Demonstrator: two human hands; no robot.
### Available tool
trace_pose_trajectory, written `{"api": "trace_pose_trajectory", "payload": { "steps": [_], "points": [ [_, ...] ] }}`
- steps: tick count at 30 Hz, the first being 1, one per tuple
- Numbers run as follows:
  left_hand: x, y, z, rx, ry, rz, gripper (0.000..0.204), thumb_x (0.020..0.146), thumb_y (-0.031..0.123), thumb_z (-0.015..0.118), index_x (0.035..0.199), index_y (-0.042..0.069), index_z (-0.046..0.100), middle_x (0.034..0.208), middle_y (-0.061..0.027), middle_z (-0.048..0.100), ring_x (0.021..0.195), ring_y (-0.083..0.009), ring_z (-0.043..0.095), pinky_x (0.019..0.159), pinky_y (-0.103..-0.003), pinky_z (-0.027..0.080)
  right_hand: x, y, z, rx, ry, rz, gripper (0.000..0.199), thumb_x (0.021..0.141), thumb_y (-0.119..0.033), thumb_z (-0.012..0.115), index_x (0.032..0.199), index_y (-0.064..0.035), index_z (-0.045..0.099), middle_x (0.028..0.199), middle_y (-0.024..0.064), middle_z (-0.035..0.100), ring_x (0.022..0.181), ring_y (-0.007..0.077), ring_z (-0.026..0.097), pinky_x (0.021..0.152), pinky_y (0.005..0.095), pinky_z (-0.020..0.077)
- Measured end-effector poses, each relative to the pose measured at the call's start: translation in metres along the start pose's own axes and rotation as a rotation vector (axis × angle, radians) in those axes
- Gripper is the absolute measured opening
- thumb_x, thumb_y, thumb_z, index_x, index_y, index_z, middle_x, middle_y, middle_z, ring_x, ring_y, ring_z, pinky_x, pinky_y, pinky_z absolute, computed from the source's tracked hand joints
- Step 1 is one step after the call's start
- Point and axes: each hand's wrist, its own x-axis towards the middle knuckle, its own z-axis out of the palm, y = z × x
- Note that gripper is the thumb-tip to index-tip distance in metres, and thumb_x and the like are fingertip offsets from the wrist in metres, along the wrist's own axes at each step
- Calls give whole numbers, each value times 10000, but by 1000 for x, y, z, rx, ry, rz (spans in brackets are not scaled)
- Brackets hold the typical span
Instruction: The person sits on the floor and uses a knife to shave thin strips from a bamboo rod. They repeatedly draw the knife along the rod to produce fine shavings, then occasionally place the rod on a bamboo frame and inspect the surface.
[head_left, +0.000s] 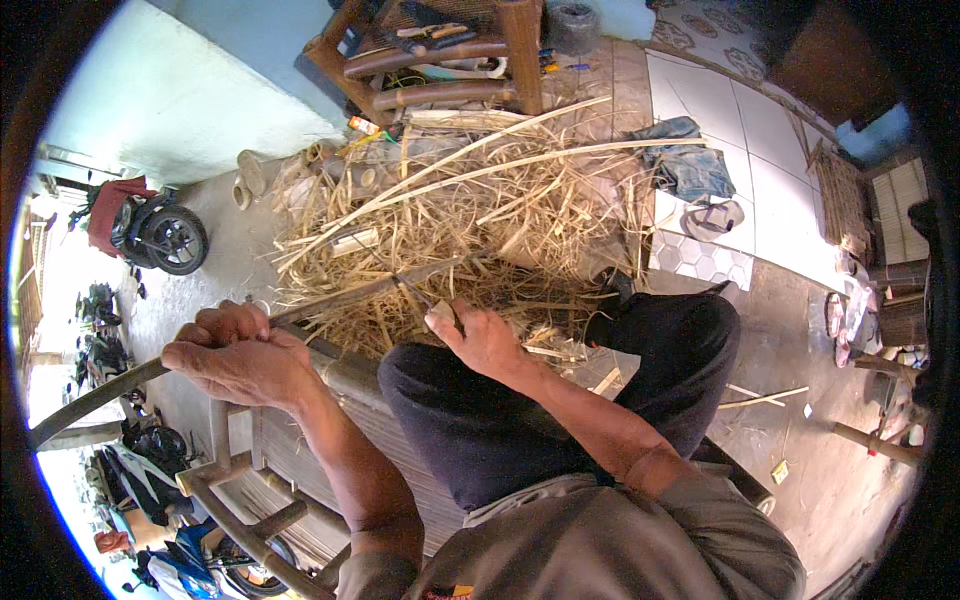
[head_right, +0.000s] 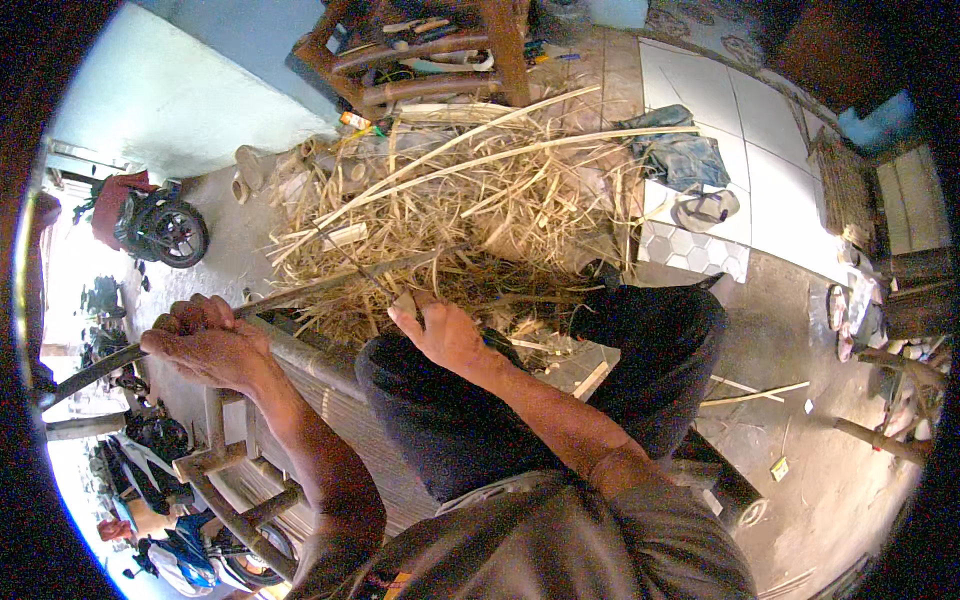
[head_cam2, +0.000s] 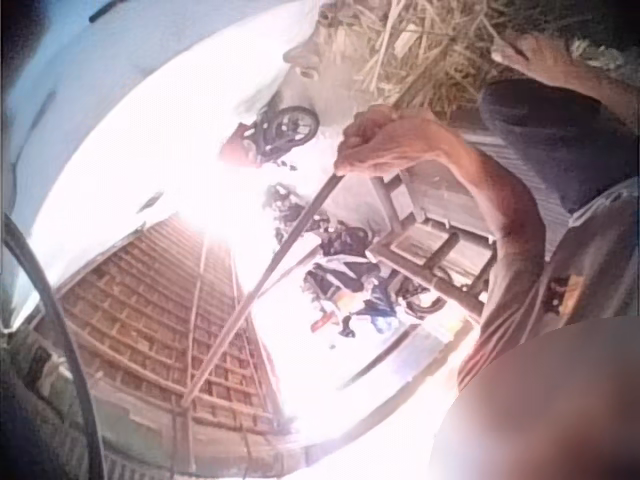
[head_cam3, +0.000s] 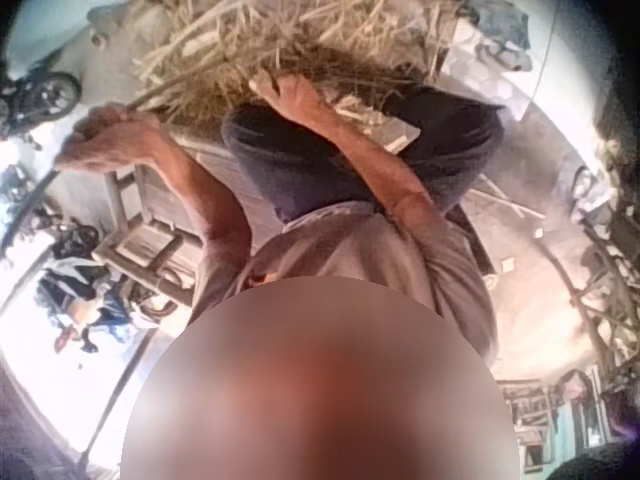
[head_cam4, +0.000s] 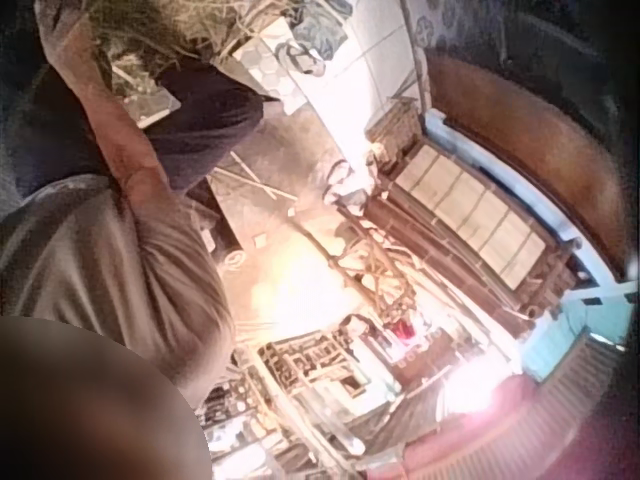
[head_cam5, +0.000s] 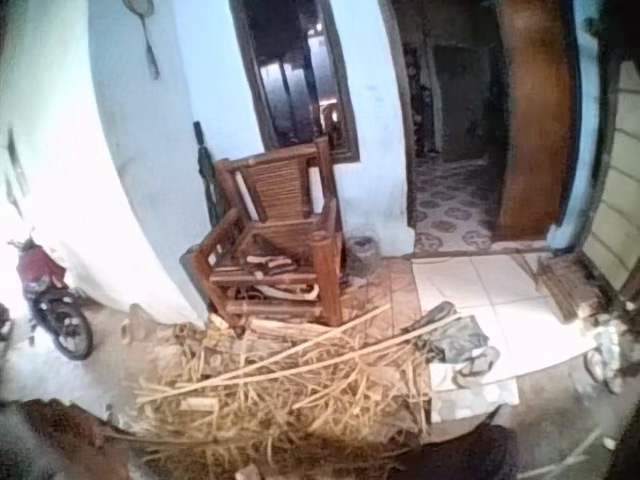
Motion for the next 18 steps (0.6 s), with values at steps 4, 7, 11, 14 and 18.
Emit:
{"api": "trace_pose_trajectory", "payload": {
  "steps": [4,7,11,14,18],
  "points": [
    [-10,-19,8,-59,-43,-60,531,1012,592,344,712,155,310,603,26,301,484,-86,253,431,-241,214,-5,-5,-1,65,75,-188,550,951,-481,540,1049,56,611,757,276,659,702,432,680,624,486,547],
    [-30,-40,17,45,-8,-173,549,1016,607,287,702,157,286,575,30,252,486,-93,220,428,-247,197,-4,-30,-10,131,86,-205,445,952,-422,552,1088,-1,605,740,243,644,665,400,668,587,462,545],
    [-35,-55,25,96,-120,26,571,1004,636,270,685,164,234,571,28,222,491,-98,207,423,-262,173,7,-34,-18,213,-91,-311,421,936,-433,589,1026,-22,586,707,224,648,664,423,666,595,482,542],
    [-28,-62,32,115,-148,72,571,1002,640,276,691,163,229,567,27,217,492,-98,206,428,-265,168,32,-8,-14,82,23,-181,343,933,-388,607,1007,-53,584,717,210,647,598,399,651,535,461,531],
    [-4,-67,38,172,110,-46,602,974,684,299,663,177,208,563,41,180,488,-90,172,436,-265,149,50,13,13,-294,52,-320,286,933,-357,619,991,-78,594,804,200,644,592,372,651,519,453,531]
  ]
}}
